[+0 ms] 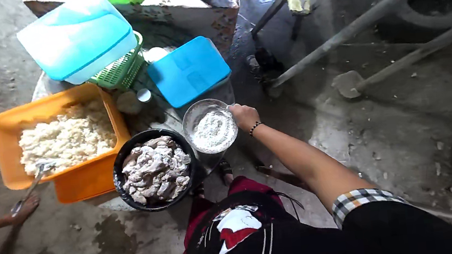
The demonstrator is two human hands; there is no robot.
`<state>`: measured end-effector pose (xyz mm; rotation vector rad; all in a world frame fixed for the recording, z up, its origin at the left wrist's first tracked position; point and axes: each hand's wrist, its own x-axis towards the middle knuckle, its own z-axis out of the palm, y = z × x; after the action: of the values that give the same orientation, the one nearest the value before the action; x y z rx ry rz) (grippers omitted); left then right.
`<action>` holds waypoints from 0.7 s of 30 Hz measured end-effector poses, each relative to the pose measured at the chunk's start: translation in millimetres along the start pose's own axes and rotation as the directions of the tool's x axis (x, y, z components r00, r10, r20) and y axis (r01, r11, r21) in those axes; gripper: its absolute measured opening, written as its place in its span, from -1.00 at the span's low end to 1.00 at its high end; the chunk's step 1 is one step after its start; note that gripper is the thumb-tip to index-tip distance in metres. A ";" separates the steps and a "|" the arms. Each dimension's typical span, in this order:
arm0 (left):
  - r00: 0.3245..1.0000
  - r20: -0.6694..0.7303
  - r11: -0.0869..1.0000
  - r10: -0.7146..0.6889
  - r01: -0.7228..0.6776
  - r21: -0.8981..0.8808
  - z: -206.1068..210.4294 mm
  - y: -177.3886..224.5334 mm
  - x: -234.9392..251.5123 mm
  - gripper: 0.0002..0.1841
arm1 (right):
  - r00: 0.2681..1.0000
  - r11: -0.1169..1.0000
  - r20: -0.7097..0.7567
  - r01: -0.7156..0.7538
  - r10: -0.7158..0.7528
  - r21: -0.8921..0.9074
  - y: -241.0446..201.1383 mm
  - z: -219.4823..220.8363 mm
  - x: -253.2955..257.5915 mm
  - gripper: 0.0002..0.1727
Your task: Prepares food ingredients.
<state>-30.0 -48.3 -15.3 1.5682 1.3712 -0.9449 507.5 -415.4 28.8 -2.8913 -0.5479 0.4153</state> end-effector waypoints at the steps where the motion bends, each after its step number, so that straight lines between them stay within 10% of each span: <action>1: 1.000 -0.012 0.999 -0.009 0.008 -0.038 11.4 -0.4 -7.4 -0.61 | 1.000 1.000 0.011 0.010 -0.010 -0.009 2.9 2.4 0.4 -0.61; 8: 0.995 0.007 0.982 -0.104 0.103 -0.161 59.3 -4.0 -24.4 -0.61 | 0.942 0.987 0.302 -0.161 0.145 0.027 -9.6 1.5 -36.7 -0.54; 21: 0.996 -0.084 0.977 -0.041 0.022 -0.214 55.2 39.7 -27.1 -0.64 | 0.922 0.998 0.386 -0.023 0.002 0.051 -26.3 3.0 -55.4 -0.58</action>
<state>5.2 -112.0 -6.7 1.4434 1.5096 -0.7283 448.4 -412.0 44.8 -2.7685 -0.5607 0.9997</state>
